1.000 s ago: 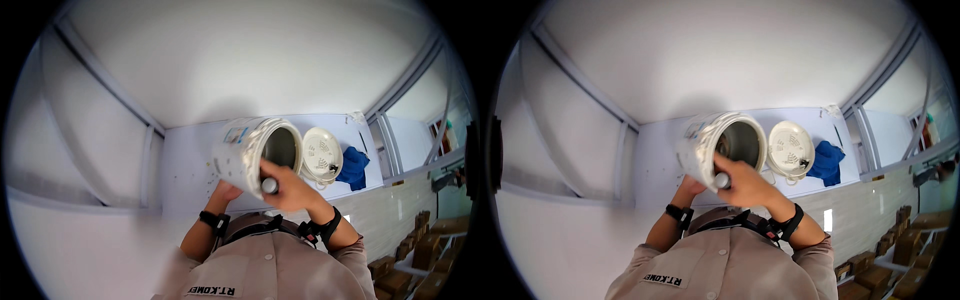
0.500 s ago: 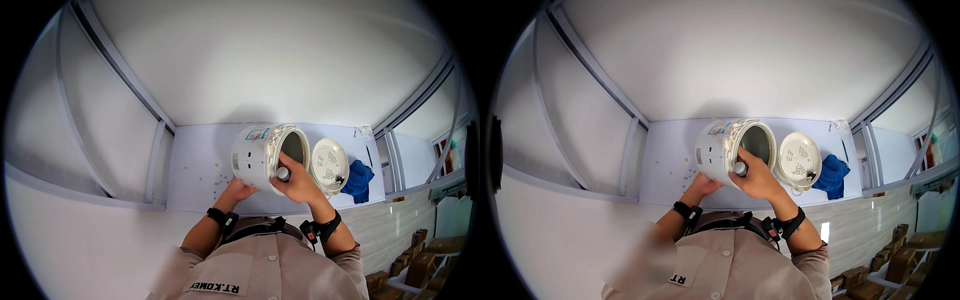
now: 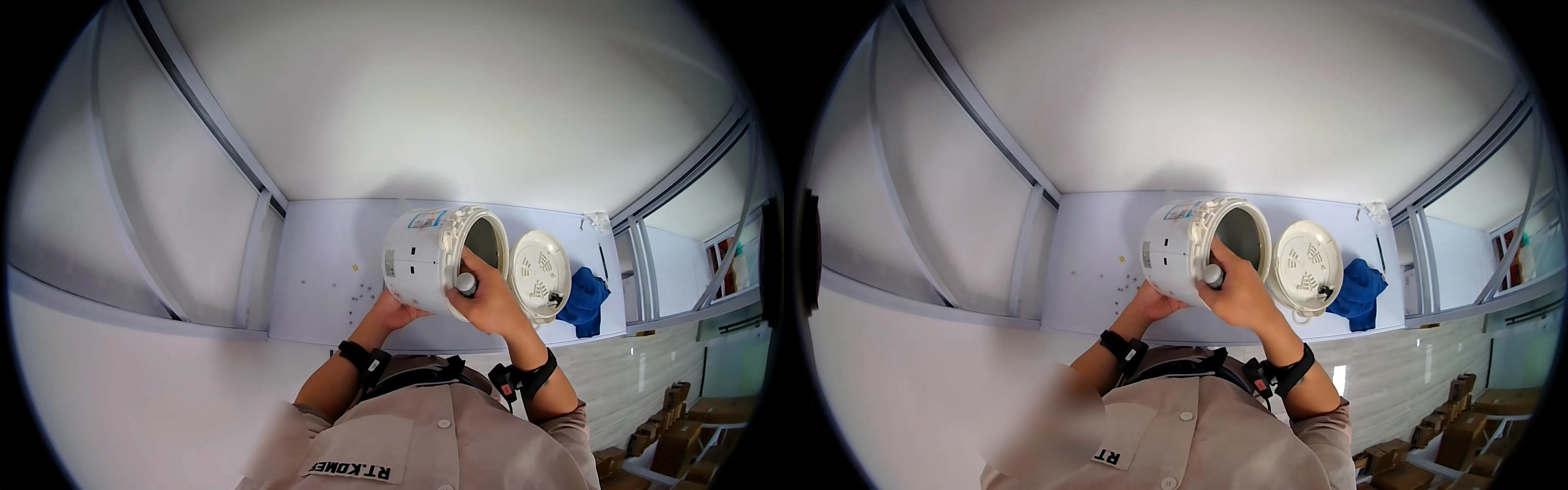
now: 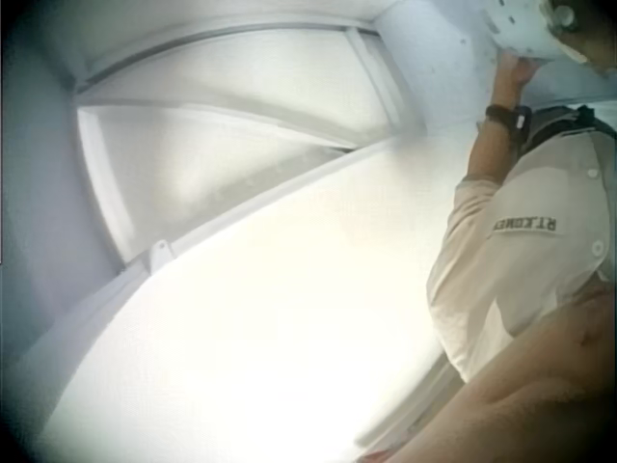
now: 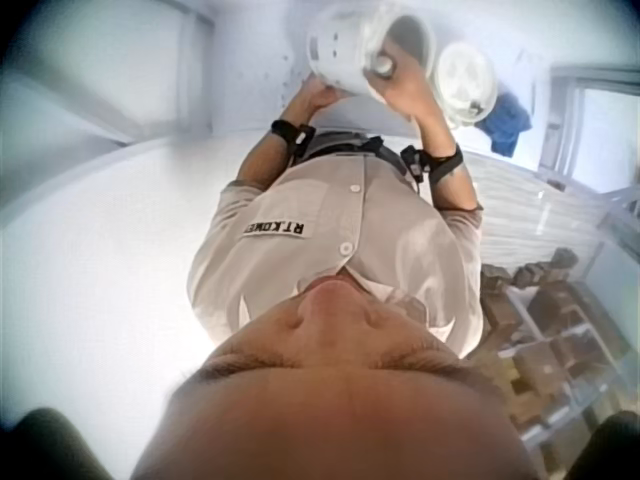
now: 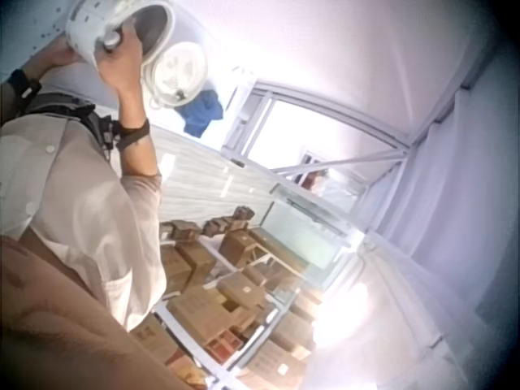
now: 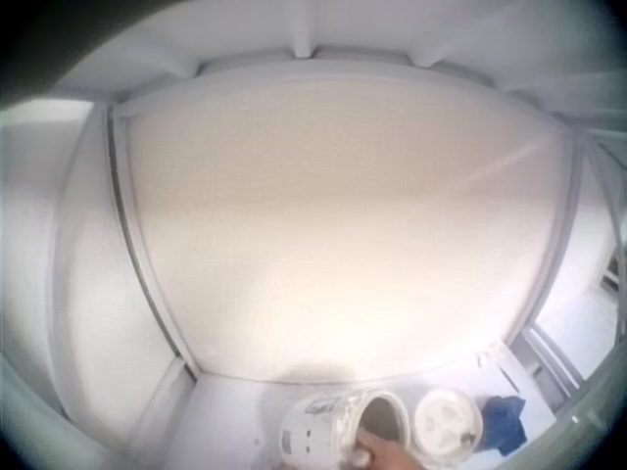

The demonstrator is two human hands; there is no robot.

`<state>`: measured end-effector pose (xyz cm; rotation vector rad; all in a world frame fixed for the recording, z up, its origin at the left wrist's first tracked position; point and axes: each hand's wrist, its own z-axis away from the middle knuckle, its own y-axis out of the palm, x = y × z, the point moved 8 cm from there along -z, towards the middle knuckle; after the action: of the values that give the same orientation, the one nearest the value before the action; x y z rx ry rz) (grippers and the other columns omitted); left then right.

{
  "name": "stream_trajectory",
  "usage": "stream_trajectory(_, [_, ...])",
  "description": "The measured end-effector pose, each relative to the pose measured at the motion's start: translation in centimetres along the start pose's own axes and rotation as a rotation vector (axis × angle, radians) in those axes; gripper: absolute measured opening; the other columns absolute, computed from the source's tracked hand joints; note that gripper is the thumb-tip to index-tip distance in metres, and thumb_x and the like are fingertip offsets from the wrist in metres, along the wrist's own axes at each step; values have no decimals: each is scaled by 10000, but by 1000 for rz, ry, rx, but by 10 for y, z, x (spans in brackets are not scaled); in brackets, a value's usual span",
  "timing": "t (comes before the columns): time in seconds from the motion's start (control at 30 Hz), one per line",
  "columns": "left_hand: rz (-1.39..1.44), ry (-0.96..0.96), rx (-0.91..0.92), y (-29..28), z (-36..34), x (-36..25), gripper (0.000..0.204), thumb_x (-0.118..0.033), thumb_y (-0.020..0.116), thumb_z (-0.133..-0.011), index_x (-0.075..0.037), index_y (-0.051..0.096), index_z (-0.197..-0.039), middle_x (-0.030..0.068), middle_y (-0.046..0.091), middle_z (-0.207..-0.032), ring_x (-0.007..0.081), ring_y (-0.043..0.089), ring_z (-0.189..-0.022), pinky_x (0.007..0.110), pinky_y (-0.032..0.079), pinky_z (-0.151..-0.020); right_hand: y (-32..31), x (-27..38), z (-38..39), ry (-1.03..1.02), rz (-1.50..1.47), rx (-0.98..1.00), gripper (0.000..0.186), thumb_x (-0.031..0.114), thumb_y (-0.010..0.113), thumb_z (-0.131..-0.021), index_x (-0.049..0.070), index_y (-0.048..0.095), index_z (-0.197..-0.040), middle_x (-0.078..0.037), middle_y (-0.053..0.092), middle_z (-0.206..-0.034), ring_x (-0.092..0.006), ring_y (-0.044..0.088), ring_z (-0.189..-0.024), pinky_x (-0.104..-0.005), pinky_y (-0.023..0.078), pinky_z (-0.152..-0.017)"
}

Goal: The person uses a screwdriver to adjust and tighten screws on the internal wiring of a ceiling light fixture. They manipulate wires and components inside the fixture's housing, then reattach the cover.

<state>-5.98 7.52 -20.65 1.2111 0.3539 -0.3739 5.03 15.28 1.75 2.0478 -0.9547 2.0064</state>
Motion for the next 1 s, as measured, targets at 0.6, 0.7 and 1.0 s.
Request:
stream_trajectory(0.6, [101, -60, 130, 23, 17, 7, 484, -444, 542, -1086, -81, 635, -1393, 136, 718, -1309, 276, 736, -1142, 456, 633, -953, 16, 13, 22, -26, 193, 293, 859, 67, 736, -795, 39, 387, -1579, -247, 742, -1022, -470, 707, -938, -495, 562, -800])
stream_trajectory(0.7, [73, -77, 67, 22, 18, 8, 513, -484, 531, -1086, -90, 632, -1398, 143, 718, -1310, 283, 739, -1136, 471, 639, -940, 14, 9, 24, 15, 273, 272, 918, 26, 736, -806, 43, 322, -1626, -241, 752, -1050, -463, 720, -935, -456, 571, -801])
stream_trajectory(1.0, [-7, -87, -56, 17, 18, 18, 507, -480, 582, -1070, -98, 640, -1398, 139, 720, -1316, 299, 738, -1148, 512, 628, -967, 6, 0, 25, -7, 349, 196, 953, 4, 741, -817, 32, 284, -1652, -219, 765, -933, -455, 730, -849, -434, 578, -753])
